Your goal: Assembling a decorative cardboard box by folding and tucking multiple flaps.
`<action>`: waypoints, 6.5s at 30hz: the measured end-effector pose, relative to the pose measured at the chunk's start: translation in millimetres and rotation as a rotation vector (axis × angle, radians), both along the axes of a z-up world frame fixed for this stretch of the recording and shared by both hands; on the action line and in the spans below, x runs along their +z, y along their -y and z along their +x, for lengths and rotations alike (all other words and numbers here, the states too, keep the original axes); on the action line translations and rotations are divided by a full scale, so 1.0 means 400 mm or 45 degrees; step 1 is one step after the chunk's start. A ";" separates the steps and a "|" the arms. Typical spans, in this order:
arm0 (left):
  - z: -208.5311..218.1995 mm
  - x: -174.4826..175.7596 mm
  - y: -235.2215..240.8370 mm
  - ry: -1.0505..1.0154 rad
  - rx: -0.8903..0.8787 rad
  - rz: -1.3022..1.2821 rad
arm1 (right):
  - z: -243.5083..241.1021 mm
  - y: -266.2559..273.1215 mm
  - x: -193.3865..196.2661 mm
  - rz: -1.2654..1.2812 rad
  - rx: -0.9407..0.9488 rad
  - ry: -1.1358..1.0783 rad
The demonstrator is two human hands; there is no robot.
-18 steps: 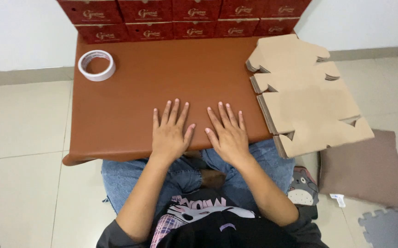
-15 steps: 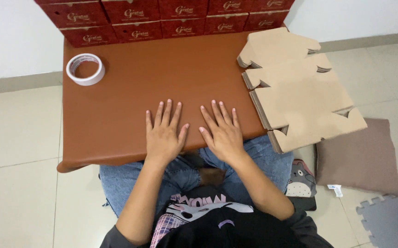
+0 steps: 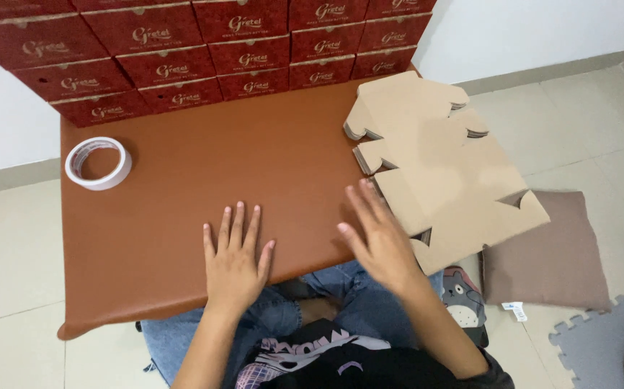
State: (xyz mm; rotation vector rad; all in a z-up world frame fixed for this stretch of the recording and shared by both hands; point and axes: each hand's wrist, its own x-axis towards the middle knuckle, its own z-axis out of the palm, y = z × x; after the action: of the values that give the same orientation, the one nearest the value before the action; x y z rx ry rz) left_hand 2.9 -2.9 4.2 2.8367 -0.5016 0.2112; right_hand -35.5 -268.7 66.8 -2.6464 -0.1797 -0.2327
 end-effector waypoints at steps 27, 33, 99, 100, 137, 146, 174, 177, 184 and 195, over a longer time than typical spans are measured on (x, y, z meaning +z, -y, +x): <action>0.016 0.039 0.016 0.172 -0.016 -0.079 | 0.063 0.144 0.040 -0.299 -0.666 -0.394; 0.012 0.030 0.015 0.180 -0.012 -0.068 | 0.049 0.110 0.064 -0.161 -0.672 -0.153; 0.047 0.084 -0.015 -0.352 -0.202 -0.195 | 0.056 -0.173 -0.040 0.835 0.416 -0.334; 0.048 0.093 -0.009 -0.350 -0.200 -0.197 | 0.059 -0.173 -0.035 0.832 0.418 -0.334; 0.045 0.047 0.003 -0.152 -0.537 -0.227 | 0.320 -0.188 -0.108 -0.333 0.276 -0.287; 0.039 0.081 -0.020 -0.189 -0.641 -0.205 | 0.080 -0.102 -0.053 -0.359 0.303 -0.327; 0.043 0.149 -0.238 -0.653 0.065 -0.876 | 0.200 -0.116 0.131 -0.252 0.505 0.101; 0.063 0.134 -0.202 -0.517 0.212 -1.032 | 0.275 -0.111 0.074 -0.313 0.441 0.217; 0.132 -0.006 -0.141 -0.189 0.553 -0.550 | 0.393 -0.151 -0.054 -0.264 0.309 0.273; 0.136 -0.002 -0.086 0.491 0.557 0.143 | 0.349 -0.220 -0.111 -0.217 0.210 0.056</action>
State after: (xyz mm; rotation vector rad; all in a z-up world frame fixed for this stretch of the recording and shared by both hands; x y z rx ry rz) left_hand 57.5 31.3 3.6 2.9874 0.0533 0.8449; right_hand 104.2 -180.6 22.2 -2.7768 -0.4488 -0.2295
